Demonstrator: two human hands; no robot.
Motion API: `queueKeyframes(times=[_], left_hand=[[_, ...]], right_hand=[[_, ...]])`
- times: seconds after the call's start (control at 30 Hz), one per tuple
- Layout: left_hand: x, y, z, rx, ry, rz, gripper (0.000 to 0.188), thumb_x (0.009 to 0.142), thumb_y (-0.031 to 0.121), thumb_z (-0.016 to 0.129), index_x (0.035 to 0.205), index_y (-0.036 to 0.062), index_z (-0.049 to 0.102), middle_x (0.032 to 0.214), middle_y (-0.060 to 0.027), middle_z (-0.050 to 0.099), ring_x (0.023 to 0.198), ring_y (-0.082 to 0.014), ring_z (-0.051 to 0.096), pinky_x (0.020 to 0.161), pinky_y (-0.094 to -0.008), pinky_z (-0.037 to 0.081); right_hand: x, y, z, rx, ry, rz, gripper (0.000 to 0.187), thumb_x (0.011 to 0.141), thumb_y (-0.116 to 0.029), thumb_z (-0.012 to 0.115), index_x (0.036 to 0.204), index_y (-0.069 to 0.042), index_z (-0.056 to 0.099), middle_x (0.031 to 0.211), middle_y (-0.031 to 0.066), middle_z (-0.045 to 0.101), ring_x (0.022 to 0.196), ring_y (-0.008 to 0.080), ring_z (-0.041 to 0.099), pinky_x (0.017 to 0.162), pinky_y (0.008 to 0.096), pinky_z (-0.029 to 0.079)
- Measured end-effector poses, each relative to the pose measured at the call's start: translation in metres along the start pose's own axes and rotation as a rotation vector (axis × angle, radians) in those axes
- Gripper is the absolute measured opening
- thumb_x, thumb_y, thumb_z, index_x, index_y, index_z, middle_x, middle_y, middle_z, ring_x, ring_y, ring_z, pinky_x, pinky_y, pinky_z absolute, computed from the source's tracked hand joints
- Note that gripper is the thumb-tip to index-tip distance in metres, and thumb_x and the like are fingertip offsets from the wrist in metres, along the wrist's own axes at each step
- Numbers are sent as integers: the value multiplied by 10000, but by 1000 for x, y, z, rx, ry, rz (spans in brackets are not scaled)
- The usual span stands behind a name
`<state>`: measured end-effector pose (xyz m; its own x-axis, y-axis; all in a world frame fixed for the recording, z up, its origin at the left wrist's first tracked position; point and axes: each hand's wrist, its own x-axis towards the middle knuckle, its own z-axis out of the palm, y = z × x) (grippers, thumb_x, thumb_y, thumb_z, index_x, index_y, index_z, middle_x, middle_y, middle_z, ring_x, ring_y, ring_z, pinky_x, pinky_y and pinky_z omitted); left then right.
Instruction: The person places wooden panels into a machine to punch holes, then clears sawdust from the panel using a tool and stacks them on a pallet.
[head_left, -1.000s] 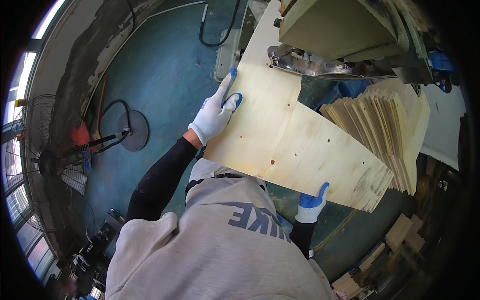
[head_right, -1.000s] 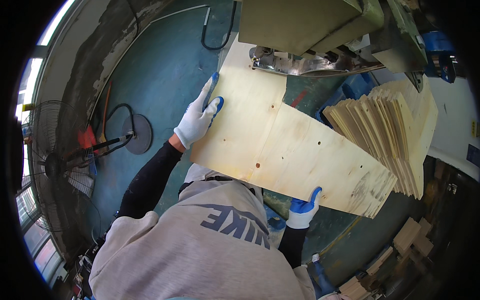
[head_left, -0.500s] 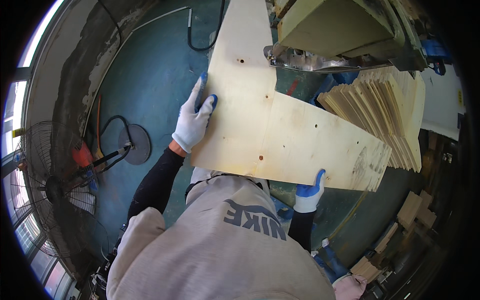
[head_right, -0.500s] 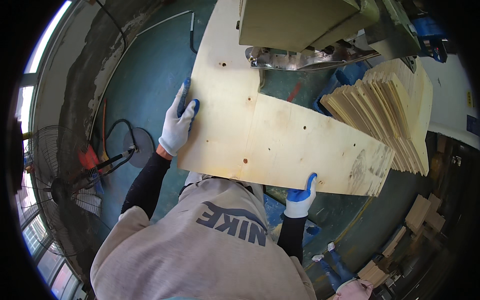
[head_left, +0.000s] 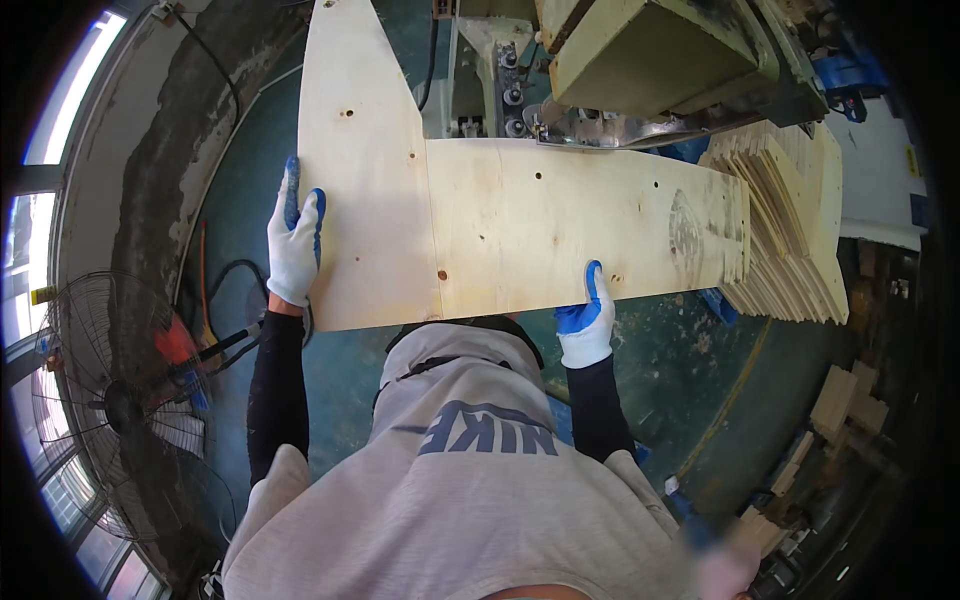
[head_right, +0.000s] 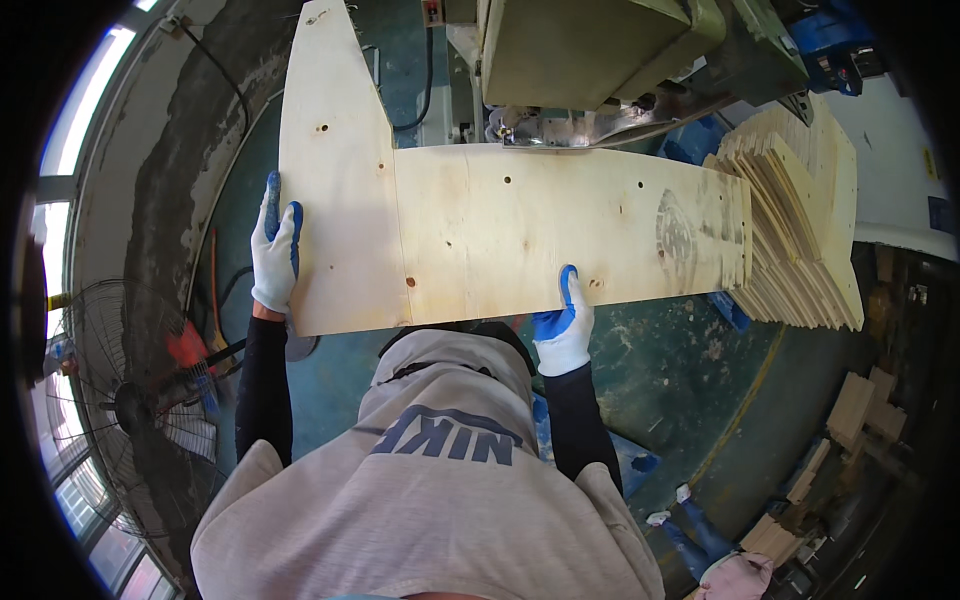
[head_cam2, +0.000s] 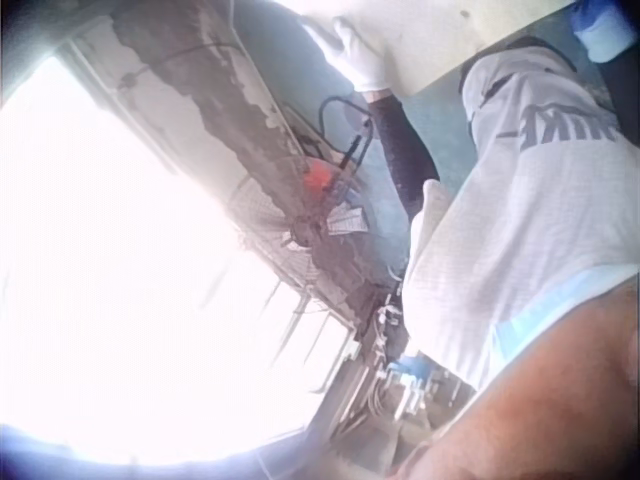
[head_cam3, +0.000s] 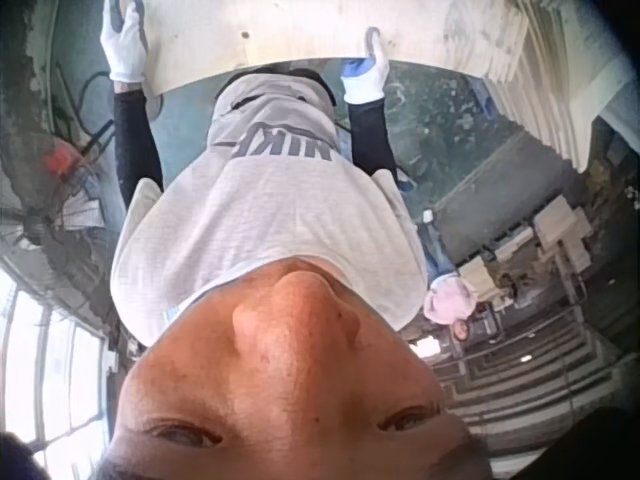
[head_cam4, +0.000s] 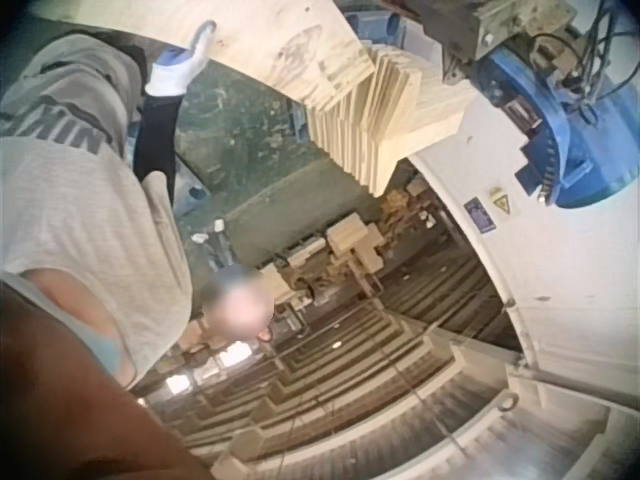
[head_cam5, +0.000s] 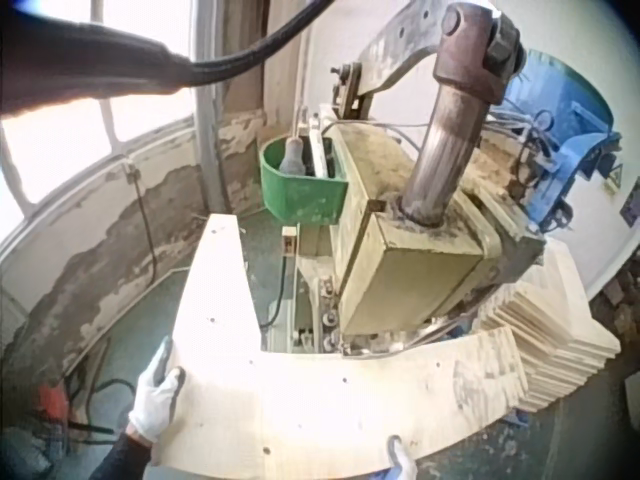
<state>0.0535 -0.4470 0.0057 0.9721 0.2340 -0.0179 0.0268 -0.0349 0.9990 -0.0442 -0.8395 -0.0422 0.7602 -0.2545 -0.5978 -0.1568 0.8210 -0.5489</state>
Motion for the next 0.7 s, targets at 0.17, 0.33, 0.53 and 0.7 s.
queueKeyframes(times=[0.17, 0.33, 0.53, 0.7], left_hand=[[5, 12, 1, -92, -27, 15, 547, 1048, 15, 455, 1563, -38, 280, 1601, -89, 359, 1405, -140, 401, 1139, -275, 366], [25, 2, 1, -62, -37, 52, 579, 1042, 75, 534, 1563, -25, 302, 1530, -54, 429, 1242, -96, 492, 1021, -229, 427], [47, -5, 6, 95, -15, 21, 668, 998, 150, 663, 1568, 26, 337, 1362, 22, 534, 867, -22, 490, 741, -161, 437], [53, -10, 8, 148, -13, 6, 659, 1001, 160, 661, 1570, 50, 347, 1298, 34, 561, 820, -14, 475, 700, -159, 426]], right_hand=[[-5, 4, 3, -6, 7, -29, 407, 1037, -284, 573, 1347, -20, 574, 1324, 94, 646, 1178, 228, 639, 999, 391, 531], [5, 4, 18, 37, -25, -53, 380, 1039, -273, 568, 1331, -31, 590, 1325, 79, 644, 1179, 214, 637, 992, 381, 536], [25, -6, 40, -30, 25, -96, 360, 1017, -258, 598, 1311, -51, 609, 1287, 68, 659, 1157, 203, 645, 957, 369, 556], [19, -10, 47, -29, 34, -46, 364, 1013, -266, 606, 1314, -60, 614, 1267, 61, 670, 1124, 194, 660, 934, 358, 567]])
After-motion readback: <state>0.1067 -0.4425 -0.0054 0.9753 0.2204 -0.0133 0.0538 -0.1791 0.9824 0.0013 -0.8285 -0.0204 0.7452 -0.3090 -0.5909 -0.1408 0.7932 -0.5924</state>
